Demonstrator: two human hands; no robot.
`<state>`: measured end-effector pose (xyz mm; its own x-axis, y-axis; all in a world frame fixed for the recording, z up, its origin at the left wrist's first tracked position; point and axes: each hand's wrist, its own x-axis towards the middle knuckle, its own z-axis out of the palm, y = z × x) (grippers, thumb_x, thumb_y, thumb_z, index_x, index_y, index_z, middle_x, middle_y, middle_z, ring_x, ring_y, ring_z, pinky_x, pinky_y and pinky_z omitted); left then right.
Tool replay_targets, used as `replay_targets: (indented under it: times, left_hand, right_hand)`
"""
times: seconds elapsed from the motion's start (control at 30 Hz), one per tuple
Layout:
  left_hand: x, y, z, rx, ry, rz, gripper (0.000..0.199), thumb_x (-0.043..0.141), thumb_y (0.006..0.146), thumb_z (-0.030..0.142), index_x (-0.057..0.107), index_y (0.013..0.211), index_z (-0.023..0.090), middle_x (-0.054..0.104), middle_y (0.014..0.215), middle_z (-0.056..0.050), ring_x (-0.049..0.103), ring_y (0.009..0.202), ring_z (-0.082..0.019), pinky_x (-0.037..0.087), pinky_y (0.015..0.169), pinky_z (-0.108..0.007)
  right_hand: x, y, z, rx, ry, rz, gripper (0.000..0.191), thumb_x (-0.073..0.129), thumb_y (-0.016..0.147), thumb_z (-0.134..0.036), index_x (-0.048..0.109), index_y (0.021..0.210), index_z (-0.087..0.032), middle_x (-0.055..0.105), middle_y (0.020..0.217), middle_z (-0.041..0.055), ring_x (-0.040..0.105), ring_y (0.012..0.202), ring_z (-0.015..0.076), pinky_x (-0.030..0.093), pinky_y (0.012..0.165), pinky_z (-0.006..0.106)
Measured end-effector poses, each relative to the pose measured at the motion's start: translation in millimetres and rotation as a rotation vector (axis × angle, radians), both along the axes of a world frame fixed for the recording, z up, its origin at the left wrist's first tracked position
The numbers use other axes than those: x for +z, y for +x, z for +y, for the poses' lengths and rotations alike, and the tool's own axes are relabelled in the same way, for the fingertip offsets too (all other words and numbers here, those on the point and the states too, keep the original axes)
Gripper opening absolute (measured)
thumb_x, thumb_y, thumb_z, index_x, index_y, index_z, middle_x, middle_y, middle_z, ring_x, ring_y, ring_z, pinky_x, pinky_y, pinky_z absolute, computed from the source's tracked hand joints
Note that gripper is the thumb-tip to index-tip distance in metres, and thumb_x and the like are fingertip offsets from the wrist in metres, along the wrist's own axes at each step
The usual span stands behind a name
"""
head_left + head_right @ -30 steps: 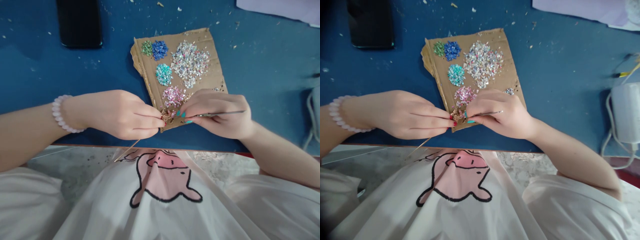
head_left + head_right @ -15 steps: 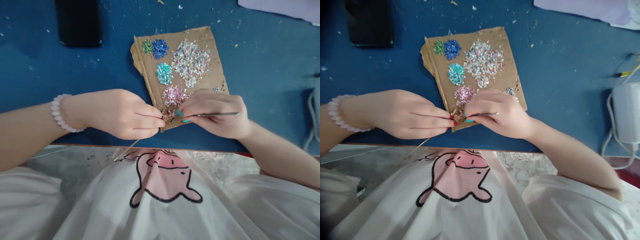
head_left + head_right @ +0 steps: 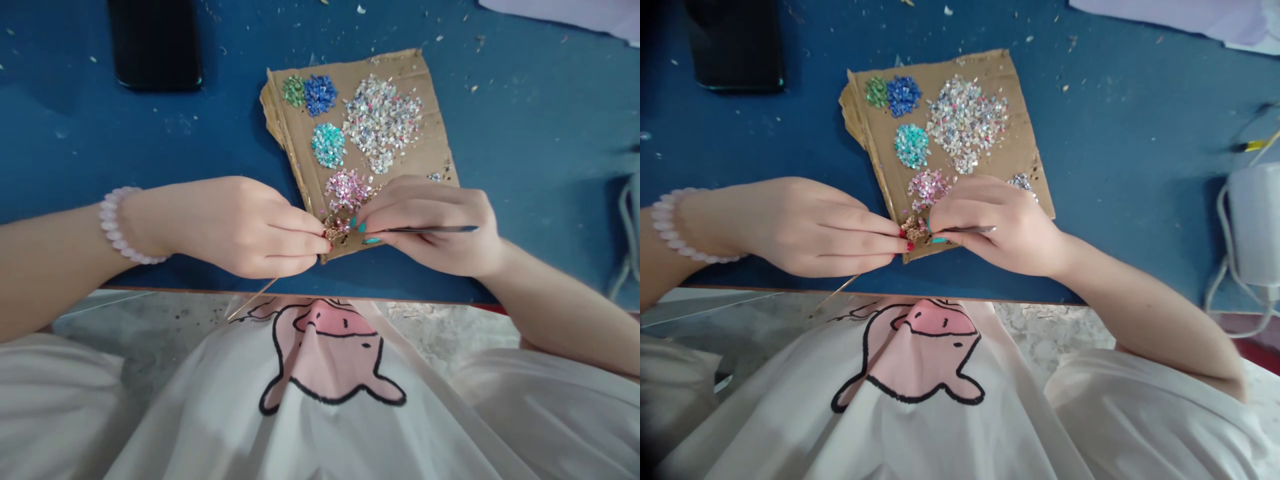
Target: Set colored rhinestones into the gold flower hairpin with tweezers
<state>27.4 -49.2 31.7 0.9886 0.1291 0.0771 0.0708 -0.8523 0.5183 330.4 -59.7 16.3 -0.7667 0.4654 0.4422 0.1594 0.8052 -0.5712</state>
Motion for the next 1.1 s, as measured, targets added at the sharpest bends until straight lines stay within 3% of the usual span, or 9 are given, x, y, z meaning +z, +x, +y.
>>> replay_targets:
  times: [0.3,0.5,0.7,0.8,1.1]
  left_hand:
    - [2.5,2.3,0.9,0.048,-0.105,-0.020,0.035,0.049,0.111,0.016,0.083,0.104,0.022,0.085,0.125,-0.006,0.079,0.125,-0.020,0.069,0.107,-0.036]
    - [1.8,1.7,-0.1,0.046,-0.078,-0.053,0.036,0.048,0.113,0.015,0.082,0.104,0.021,0.085,0.126,-0.005,0.079,0.125,-0.017,0.067,0.109,-0.031]
    - [-3.7,0.4,0.2,0.022,-0.084,0.107,0.055,0.028,0.119,0.028,0.082,0.117,0.016,0.082,0.132,-0.010,0.071,0.138,-0.021,0.062,0.120,-0.046]
    - [-4.5,0.0,0.2,0.012,-0.072,0.123,0.059,0.024,0.119,0.029,0.082,0.118,0.016,0.082,0.133,-0.011,0.070,0.140,-0.022,0.061,0.120,-0.048]
    - [-4.7,-0.3,0.1,0.015,-0.047,0.029,0.046,0.036,0.118,0.023,0.082,0.117,0.020,0.082,0.133,-0.007,0.073,0.134,-0.019,0.064,0.115,-0.042]
  right_hand:
    - [1.7,-1.3,1.9,0.027,0.051,-0.007,0.019,0.070,0.101,-0.009,0.071,0.110,-0.026,0.083,0.104,0.0047,0.081,0.100,0.0194,0.068,0.093,0.037]
    - [0.2,1.1,0.5,0.010,-0.007,0.019,0.015,0.068,0.103,-0.012,0.073,0.110,-0.024,0.083,0.106,0.0047,0.081,0.102,0.0197,0.069,0.094,0.039]
    - [-0.8,1.7,-0.4,0.009,-0.002,0.015,0.015,0.067,0.104,-0.012,0.073,0.112,-0.023,0.082,0.107,0.0031,0.081,0.105,0.0190,0.067,0.101,0.039]
    - [-0.9,0.8,-1.4,0.003,0.022,0.012,0.014,0.067,0.103,-0.008,0.071,0.109,-0.020,0.082,0.106,0.0056,0.081,0.104,0.0188,0.066,0.101,0.039]
    - [1.4,-1.8,-2.2,0.002,0.044,-0.021,0.014,0.066,0.103,-0.007,0.069,0.109,-0.019,0.082,0.105,0.0070,0.081,0.102,0.0192,0.067,0.098,0.040]
